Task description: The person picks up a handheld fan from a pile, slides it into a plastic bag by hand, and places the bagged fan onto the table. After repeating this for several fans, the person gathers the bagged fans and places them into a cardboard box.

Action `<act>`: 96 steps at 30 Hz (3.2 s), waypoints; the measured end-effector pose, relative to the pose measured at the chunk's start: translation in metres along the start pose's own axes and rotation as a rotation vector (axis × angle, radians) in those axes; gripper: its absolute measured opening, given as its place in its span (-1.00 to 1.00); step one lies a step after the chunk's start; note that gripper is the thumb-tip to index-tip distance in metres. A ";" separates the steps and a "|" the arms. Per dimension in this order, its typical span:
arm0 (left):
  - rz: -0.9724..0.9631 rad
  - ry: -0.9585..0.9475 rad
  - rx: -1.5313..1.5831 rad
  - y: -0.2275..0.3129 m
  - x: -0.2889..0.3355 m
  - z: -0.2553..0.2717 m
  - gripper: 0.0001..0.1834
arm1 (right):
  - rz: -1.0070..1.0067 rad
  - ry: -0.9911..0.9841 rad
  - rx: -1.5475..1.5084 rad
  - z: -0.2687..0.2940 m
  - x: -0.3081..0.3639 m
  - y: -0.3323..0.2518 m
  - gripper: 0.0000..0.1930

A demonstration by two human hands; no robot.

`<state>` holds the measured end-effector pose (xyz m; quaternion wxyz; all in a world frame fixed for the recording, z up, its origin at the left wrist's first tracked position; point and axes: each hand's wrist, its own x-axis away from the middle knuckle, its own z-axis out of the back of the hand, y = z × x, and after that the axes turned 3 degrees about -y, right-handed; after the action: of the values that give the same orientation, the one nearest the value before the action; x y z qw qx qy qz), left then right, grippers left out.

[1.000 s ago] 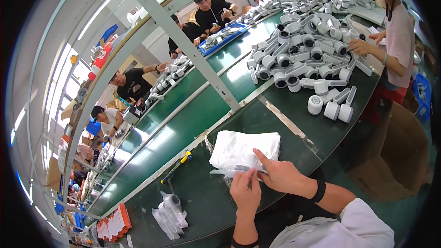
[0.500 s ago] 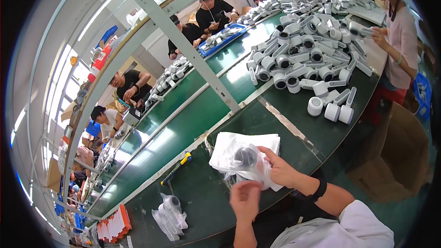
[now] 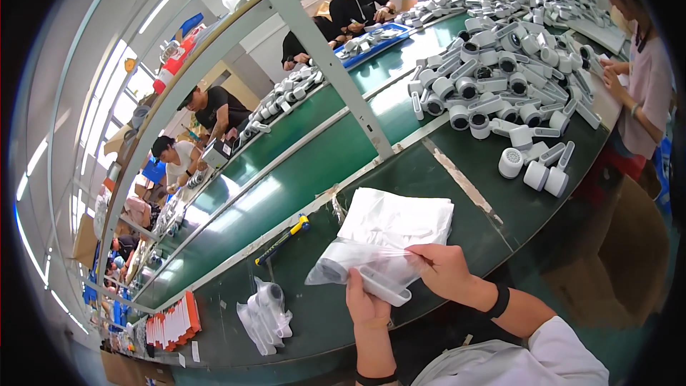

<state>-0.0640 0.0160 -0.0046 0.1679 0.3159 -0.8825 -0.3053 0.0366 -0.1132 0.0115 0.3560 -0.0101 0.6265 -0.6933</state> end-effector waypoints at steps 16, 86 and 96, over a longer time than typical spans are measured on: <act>-0.453 0.675 -1.043 0.170 0.065 0.104 -0.30 | -0.174 -0.398 -0.164 -0.007 0.054 0.044 -0.90; -0.680 -0.706 -1.641 -0.023 -0.029 -0.044 -0.68 | -0.065 0.142 0.151 0.230 0.023 0.054 -0.67; -0.421 -0.588 -1.722 -0.041 -0.060 -0.036 -0.83 | -0.570 0.106 -0.872 0.134 0.050 0.047 -0.61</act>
<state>0.0169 0.0155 -0.0100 0.0553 0.1461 -0.2840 -0.9460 0.0831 -0.2524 -0.0224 0.0838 -0.2923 0.8465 -0.4371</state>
